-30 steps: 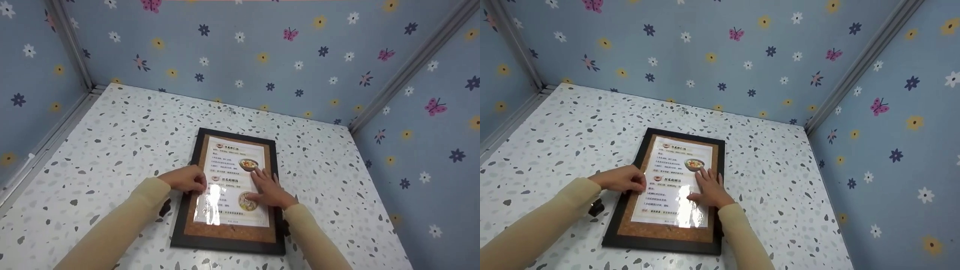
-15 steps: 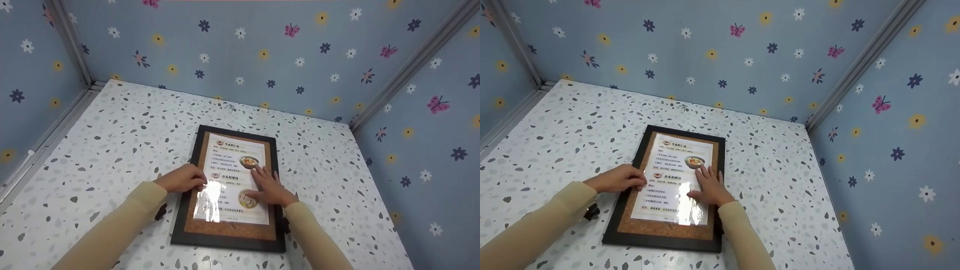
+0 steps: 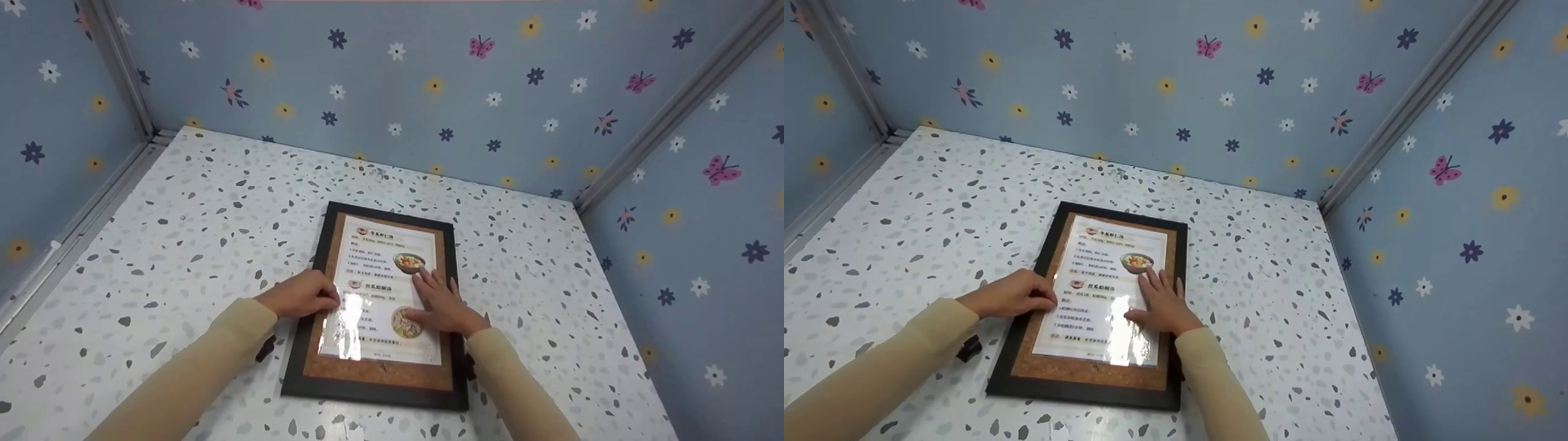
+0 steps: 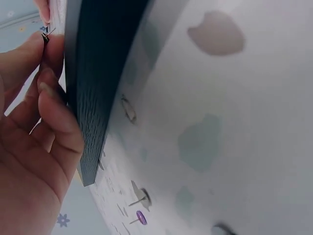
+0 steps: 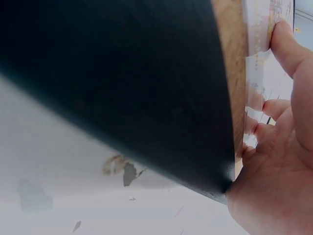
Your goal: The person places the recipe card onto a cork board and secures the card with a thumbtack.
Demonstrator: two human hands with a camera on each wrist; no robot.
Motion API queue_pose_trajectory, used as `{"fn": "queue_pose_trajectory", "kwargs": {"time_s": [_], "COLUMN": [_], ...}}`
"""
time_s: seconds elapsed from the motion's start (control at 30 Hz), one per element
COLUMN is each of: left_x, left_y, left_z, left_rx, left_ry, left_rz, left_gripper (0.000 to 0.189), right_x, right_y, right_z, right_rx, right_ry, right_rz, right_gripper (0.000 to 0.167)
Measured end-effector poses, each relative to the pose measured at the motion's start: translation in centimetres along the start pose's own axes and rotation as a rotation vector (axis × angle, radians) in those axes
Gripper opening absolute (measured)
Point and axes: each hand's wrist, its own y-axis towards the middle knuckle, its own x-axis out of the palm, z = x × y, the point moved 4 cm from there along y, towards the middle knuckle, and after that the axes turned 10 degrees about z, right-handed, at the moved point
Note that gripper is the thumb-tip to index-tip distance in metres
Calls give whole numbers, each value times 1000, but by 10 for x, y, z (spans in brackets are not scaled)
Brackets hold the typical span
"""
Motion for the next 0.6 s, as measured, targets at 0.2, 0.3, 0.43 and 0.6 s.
{"fn": "queue_pose_trajectory", "kwargs": {"time_s": [0.2, 0.3, 0.43, 0.6], "left_x": [1, 3, 3, 3], "left_y": [1, 3, 5, 7], "left_z": [2, 3, 3, 5], "left_rx": [-29, -36, -66, -126], "left_ry": [41, 57, 75, 80], "left_rz": [6, -6, -30, -48], "left_gripper": [5, 5, 4, 5], "right_x": [0, 1, 1, -2], "right_y": [0, 0, -2, -3], "right_z": [0, 1, 1, -1], "right_rx": [4, 6, -4, -28], "right_ry": [-8, -6, 15, 20], "right_rz": [-1, -3, -3, 13], "right_gripper": [90, 90, 89, 89]}}
